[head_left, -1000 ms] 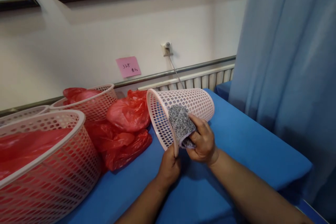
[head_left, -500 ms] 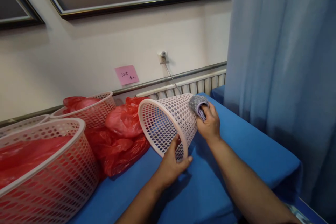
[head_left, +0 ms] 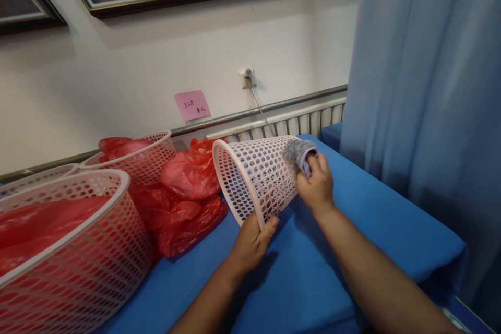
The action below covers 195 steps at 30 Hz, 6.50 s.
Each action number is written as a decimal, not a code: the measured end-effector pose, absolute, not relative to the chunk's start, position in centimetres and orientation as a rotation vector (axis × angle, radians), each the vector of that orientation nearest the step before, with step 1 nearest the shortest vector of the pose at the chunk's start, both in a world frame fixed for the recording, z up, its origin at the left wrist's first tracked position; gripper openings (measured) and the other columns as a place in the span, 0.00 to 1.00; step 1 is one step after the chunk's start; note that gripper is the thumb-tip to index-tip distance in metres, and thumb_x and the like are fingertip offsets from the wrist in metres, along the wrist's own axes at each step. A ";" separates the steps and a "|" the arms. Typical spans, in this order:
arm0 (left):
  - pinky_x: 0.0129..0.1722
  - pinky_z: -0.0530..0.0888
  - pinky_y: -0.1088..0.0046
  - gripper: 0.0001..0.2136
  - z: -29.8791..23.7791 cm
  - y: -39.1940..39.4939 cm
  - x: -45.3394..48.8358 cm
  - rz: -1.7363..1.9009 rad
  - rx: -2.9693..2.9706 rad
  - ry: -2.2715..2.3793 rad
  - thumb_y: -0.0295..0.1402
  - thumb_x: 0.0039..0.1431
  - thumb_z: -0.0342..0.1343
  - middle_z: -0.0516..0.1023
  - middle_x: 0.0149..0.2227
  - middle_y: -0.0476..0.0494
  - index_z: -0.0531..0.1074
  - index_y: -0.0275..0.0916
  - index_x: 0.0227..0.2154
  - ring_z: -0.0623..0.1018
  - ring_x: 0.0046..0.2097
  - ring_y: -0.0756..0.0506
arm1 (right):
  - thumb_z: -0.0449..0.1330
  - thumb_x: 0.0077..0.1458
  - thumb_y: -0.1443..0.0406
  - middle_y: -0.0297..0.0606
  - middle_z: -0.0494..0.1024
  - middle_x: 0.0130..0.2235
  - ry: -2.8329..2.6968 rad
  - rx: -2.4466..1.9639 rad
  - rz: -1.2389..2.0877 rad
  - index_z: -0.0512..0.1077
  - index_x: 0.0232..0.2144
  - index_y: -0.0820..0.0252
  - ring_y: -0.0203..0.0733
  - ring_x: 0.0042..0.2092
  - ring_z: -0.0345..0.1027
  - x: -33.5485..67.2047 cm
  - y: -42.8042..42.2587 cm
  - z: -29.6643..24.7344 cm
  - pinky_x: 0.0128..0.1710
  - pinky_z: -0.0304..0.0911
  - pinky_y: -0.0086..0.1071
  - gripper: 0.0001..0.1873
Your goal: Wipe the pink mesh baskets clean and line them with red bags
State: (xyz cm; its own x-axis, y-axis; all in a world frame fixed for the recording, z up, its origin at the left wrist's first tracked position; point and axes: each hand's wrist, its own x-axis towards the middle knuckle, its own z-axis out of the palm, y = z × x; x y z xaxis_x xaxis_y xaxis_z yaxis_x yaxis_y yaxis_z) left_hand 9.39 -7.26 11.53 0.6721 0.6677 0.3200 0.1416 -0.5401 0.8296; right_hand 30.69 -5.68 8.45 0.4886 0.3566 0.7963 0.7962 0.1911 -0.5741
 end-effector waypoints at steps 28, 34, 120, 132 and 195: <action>0.69 0.62 0.52 0.23 6.7 -4.8 5.7 0.633 2.302 0.693 0.38 0.70 0.49 0.71 0.65 0.39 0.66 0.42 0.65 0.69 0.66 0.38 | 0.56 0.45 0.68 0.53 0.70 0.57 -0.678 -1.712 -0.062 0.73 0.54 0.62 0.58 0.58 0.68 35.1 -2.3 6.5 0.62 0.61 0.55 0.31; 0.66 0.67 0.55 0.20 6.7 -4.6 5.6 0.586 2.325 0.679 0.35 0.67 0.53 0.75 0.60 0.38 0.71 0.40 0.60 0.74 0.61 0.38 | 0.56 0.48 0.67 0.48 0.74 0.51 -0.823 -1.503 -0.229 0.73 0.52 0.61 0.54 0.54 0.71 32.3 -3.7 7.5 0.59 0.65 0.51 0.27; 0.57 0.74 0.60 0.19 8.6 -6.6 5.4 0.890 2.000 0.609 0.43 0.69 0.51 0.83 0.49 0.38 0.78 0.36 0.52 0.80 0.51 0.38 | 0.58 0.53 0.67 0.50 0.74 0.57 -1.666 -0.784 -0.542 0.73 0.53 0.58 0.54 0.54 0.72 25.9 -10.1 9.6 0.49 0.73 0.47 0.24; 0.59 0.73 0.59 0.16 8.0 -6.2 5.6 0.700 2.256 0.619 0.36 0.65 0.55 0.83 0.47 0.38 0.77 0.38 0.52 0.80 0.49 0.39 | 0.59 0.48 0.62 0.50 0.74 0.44 -0.877 -1.637 -0.177 0.75 0.48 0.66 0.58 0.47 0.72 32.9 -4.8 8.7 0.53 0.68 0.57 0.25; 0.31 0.77 0.70 0.12 9.5 -5.6 4.5 1.256 1.651 0.976 0.42 0.50 0.64 0.81 0.25 0.47 0.79 0.37 0.27 0.77 0.28 0.45 | 0.58 0.55 0.69 0.49 0.67 0.63 -1.763 -0.756 -0.689 0.76 0.48 0.56 0.51 0.56 0.71 19.9 -11.0 8.4 0.50 0.77 0.44 0.17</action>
State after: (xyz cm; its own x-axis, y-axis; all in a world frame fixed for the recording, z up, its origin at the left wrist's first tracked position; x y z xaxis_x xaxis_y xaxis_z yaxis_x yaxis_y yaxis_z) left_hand 4.47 -5.59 9.55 0.2010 0.9203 0.3357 0.0979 -0.3599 0.9279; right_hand 19.86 -10.98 8.41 -0.2514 0.1637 0.9539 0.7670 0.6348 0.0932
